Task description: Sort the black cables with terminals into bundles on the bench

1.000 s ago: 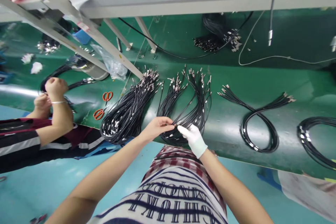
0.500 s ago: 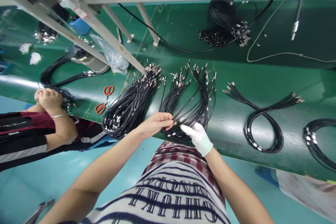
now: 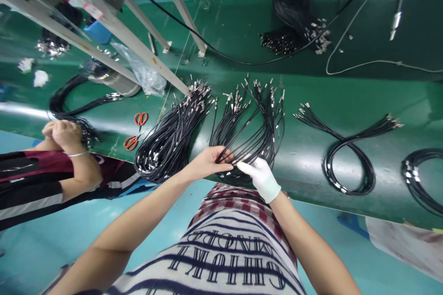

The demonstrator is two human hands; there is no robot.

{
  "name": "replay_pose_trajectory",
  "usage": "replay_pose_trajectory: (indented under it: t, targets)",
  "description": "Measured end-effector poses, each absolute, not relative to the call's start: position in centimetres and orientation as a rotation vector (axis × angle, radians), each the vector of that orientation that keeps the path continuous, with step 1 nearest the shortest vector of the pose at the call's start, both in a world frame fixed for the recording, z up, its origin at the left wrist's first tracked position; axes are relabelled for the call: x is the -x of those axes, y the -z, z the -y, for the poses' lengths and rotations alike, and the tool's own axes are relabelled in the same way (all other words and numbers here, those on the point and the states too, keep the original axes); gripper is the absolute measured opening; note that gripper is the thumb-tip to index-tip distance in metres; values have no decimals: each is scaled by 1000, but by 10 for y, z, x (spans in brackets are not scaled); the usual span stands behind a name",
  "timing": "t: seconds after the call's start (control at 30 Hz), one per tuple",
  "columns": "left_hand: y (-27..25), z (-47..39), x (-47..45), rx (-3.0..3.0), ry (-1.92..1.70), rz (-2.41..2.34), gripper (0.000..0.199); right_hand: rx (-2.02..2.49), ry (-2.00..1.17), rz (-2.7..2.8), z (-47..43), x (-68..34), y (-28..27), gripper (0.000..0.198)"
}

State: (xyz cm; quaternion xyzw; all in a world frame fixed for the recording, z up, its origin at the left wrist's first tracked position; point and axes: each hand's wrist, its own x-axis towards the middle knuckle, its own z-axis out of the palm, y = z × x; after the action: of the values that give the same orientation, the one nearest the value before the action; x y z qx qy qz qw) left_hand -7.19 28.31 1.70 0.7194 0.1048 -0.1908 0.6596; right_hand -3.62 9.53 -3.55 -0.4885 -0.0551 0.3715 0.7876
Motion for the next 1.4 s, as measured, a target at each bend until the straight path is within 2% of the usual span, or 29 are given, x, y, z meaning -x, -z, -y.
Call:
replay_pose_trajectory:
  t: [0.13, 0.3, 0.43, 0.57, 0.67, 0.8, 1.03, 1.13, 1.27, 1.4]
  targets:
    - [-21, -285, 70, -1698, 412, -255, 26, 1143, -776, 186, -90, 31, 30, 24]
    - [-32, -285, 71, -1599, 416, -291, 29, 1297, -759, 119, -82, 29, 26, 41]
    - [-32, -282, 73, -1498, 465, -275, 32, 1257, -801, 61, -82, 30, 22, 46]
    - [-27, -280, 74, -1476, 513, -298, 38, 1218, -789, 10, -86, 31, 22, 43]
    - [-21, -279, 74, -1549, 513, -274, 36, 1275, -727, -32, -89, 33, 27, 39]
    - [-15, -278, 73, -1627, 479, -258, 30, 1346, -705, -74, -91, 34, 32, 43]
    - [-21, -279, 74, -1566, 520, -319, 32, 1259, -770, -25, -83, 35, 29, 47]
    - [-24, -280, 77, -1518, 529, -249, 31, 1270, -807, -31, -64, 32, 46, 56]
    - [-40, -294, 71, -1602, 673, -140, 37, 1647, -872, -156, -35, 30, 97, 66]
    - [-92, -325, 51, -1823, 488, -171, 42, 1792, -964, -206, -16, 33, 132, 59]
